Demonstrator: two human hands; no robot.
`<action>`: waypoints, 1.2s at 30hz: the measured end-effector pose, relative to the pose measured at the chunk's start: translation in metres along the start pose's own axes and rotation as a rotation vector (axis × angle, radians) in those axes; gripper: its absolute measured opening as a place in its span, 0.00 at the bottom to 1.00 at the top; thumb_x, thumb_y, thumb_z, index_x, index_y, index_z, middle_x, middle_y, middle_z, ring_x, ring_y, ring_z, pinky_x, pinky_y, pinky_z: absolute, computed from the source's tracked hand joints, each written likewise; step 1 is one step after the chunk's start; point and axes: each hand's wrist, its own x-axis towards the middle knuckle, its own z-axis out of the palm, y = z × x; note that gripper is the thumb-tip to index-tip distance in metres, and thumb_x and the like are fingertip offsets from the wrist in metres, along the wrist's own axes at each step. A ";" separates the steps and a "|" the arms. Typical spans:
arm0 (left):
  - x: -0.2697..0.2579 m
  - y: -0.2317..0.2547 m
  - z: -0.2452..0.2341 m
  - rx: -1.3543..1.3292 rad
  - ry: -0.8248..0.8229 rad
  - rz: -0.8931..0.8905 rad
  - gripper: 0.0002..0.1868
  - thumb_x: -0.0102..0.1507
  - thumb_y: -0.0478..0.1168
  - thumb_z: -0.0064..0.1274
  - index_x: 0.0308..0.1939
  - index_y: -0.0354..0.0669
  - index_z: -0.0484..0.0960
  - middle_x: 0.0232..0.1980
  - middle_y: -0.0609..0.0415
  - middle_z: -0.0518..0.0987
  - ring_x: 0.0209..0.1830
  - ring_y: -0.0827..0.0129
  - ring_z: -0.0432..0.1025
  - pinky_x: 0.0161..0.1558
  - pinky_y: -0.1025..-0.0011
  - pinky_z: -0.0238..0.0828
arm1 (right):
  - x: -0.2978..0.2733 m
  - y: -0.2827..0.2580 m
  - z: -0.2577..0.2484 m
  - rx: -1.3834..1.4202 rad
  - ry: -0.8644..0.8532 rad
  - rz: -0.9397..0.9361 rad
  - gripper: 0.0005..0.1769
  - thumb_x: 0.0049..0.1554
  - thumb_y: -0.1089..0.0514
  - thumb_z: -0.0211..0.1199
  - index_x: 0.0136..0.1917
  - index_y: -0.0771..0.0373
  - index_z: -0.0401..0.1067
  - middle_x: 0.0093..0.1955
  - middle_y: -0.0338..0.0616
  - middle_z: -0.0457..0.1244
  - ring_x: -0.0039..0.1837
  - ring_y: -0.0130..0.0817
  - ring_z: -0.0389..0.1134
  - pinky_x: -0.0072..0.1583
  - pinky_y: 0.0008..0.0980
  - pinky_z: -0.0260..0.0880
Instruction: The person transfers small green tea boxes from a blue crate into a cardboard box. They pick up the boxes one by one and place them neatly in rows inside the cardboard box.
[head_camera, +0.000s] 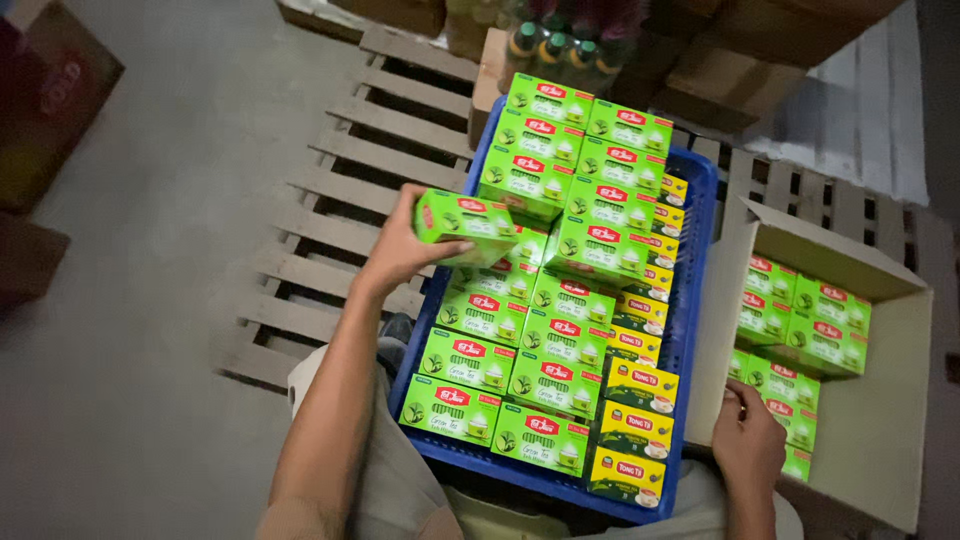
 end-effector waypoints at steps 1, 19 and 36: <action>-0.006 0.009 -0.001 0.008 -0.011 0.007 0.40 0.50 0.50 0.80 0.56 0.52 0.67 0.50 0.61 0.78 0.48 0.78 0.71 0.52 0.76 0.71 | 0.001 0.004 0.004 0.011 0.004 0.011 0.21 0.71 0.48 0.53 0.68 0.46 0.83 0.57 0.56 0.75 0.61 0.61 0.74 0.60 0.58 0.69; -0.090 0.023 0.167 -0.434 -0.461 0.025 0.47 0.48 0.37 0.85 0.68 0.43 0.75 0.67 0.51 0.80 0.70 0.64 0.70 0.69 0.61 0.69 | 0.002 0.043 0.002 1.000 -0.008 -0.134 0.13 0.73 0.64 0.58 0.66 0.71 0.77 0.55 0.63 0.72 0.58 0.46 0.76 0.61 0.43 0.79; -0.106 0.057 0.278 -0.451 -0.739 -0.008 0.47 0.56 0.37 0.77 0.77 0.41 0.70 0.78 0.47 0.73 0.79 0.59 0.64 0.76 0.54 0.65 | -0.027 -0.026 -0.124 0.588 -0.454 -0.453 0.44 0.50 0.42 0.79 0.76 0.60 0.74 0.67 0.63 0.70 0.70 0.72 0.70 0.69 0.68 0.68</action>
